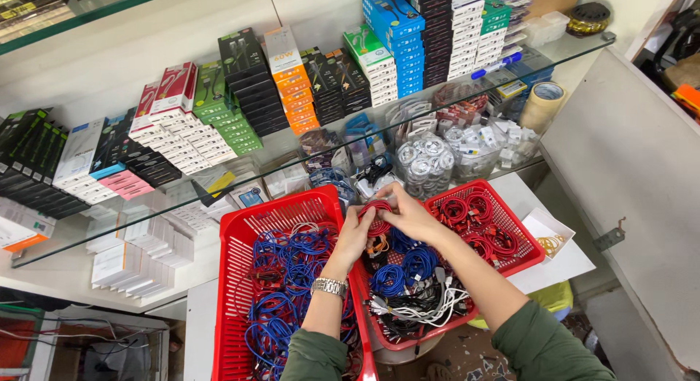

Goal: The person sorts tangled cables from a mixed basket into three separate red baskets by color. They repeatedly pick up individual cables, separate them, and place them into the appropriate basket based on color.

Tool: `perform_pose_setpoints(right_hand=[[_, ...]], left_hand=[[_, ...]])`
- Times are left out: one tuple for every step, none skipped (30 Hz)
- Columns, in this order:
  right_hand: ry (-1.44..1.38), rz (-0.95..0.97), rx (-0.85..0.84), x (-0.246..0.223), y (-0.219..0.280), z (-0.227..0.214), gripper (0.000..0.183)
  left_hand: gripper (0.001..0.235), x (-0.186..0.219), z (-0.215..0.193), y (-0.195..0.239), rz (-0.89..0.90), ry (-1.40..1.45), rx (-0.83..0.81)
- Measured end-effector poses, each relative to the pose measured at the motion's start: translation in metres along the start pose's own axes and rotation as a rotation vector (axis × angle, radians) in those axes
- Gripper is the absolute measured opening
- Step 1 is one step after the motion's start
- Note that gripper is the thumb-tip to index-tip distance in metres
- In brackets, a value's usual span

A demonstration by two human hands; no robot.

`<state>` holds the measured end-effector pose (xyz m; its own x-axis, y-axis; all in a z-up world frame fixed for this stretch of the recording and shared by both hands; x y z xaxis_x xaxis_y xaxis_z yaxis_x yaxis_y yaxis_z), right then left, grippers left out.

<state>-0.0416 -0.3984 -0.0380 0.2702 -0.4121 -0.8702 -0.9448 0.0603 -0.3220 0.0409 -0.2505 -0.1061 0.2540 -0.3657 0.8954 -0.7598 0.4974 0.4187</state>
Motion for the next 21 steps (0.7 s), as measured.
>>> perform_pose_setpoints(right_hand=[[-0.17, 0.086, -0.068, 0.008, 0.001, -0.011, 0.042], [-0.342, 0.177, -0.136, 0.014, 0.005, -0.022, 0.047], [-0.372, 0.205, -0.174, 0.018, 0.01, -0.035, 0.048], [-0.401, 0.231, -0.207, 0.021, 0.017, -0.051, 0.049], [-0.431, 0.257, -0.241, 0.024, 0.024, -0.065, 0.051], [-0.392, 0.273, -0.228, 0.027, 0.032, -0.079, 0.05], [-0.354, 0.289, -0.215, 0.031, 0.039, -0.091, 0.049], [-0.314, 0.307, -0.199, 0.034, 0.046, -0.101, 0.049], [-0.301, 0.292, -0.157, 0.038, 0.055, -0.11, 0.05], [-0.289, 0.275, -0.116, 0.043, 0.066, -0.117, 0.051], [-0.275, 0.258, -0.074, 0.049, 0.077, -0.125, 0.052], [-0.283, 0.301, -0.001, 0.057, 0.089, -0.132, 0.052], [-0.29, 0.344, 0.072, 0.065, 0.102, -0.14, 0.051], [-0.3, 0.384, 0.144, 0.075, 0.116, -0.146, 0.051], [-0.279, 0.388, 0.251, 0.085, 0.129, -0.15, 0.051], [-0.254, 0.391, 0.359, 0.095, 0.143, -0.151, 0.05], [-0.228, 0.395, 0.467, 0.106, 0.157, -0.151, 0.05], [-0.182, 0.391, 0.509, 0.115, 0.169, -0.15, 0.049], [-0.135, 0.387, 0.551, 0.124, 0.182, -0.148, 0.048], [-0.093, 0.383, 0.588, 0.132, 0.192, -0.148, 0.047], [0.022, 0.463, 0.578, 0.14, 0.2, -0.149, 0.047]], left_hand=[[0.034, 0.004, 0.006, -0.002, 0.063, 0.02, -0.051], [0.034, 0.006, 0.012, -0.003, 0.122, 0.039, -0.104], [0.034, 0.008, 0.018, -0.003, 0.18, 0.059, -0.157], [0.033, 0.008, 0.028, -0.005, 0.125, 0.06, -0.225], [0.031, 0.008, 0.037, -0.006, 0.07, 0.061, -0.292], [0.03, 0.01, 0.048, -0.008, 0.014, 0.062, -0.364], [0.03, 0.015, 0.059, -0.012, 0.066, 0.002, -0.348], [0.029, 0.02, 0.072, -0.016, 0.118, -0.059, -0.335], [0.029, 0.024, 0.086, -0.019, 0.172, -0.118, -0.322], [0.029, 0.025, 0.099, -0.025, 0.149, -0.14, -0.311], [0.03, 0.025, 0.113, -0.032, 0.126, -0.162, -0.3], [0.03, 0.022, 0.125, -0.038, 0.102, -0.182, -0.286], [0.03, 0.019, 0.141, -0.045, 0.077, -0.067, -0.291], [0.031, 0.014, 0.158, -0.052, 0.05, 0.048, -0.291], [0.031, 0.008, 0.175, -0.061, 0.023, 0.162, -0.29], [0.033, 0.0, 0.193, -0.068, 0.023, 0.201, -0.306], [0.035, -0.01, 0.21, -0.074, 0.023, 0.239, -0.322], [0.038, -0.019, 0.227, -0.079, 0.025, 0.278, -0.336], [0.039, -0.028, 0.243, -0.084, -0.003, 0.224, -0.31], [0.041, -0.037, 0.255, -0.088, -0.033, 0.168, -0.278], [0.042, -0.043, 0.264, -0.093, -0.063, 0.112, -0.247]])
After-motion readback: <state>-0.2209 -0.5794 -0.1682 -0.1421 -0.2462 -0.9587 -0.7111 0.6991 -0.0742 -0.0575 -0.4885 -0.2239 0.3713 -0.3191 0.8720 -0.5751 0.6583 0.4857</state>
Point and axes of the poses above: each hand's wrist, its own y-axis away from the middle knuckle, its own z-axis out of the palm, x = y × z, the point moved 3 cm from there along -y, towards the middle knuckle, and after that the axes turned 12 degrees about -z, right-handed, at the moved point
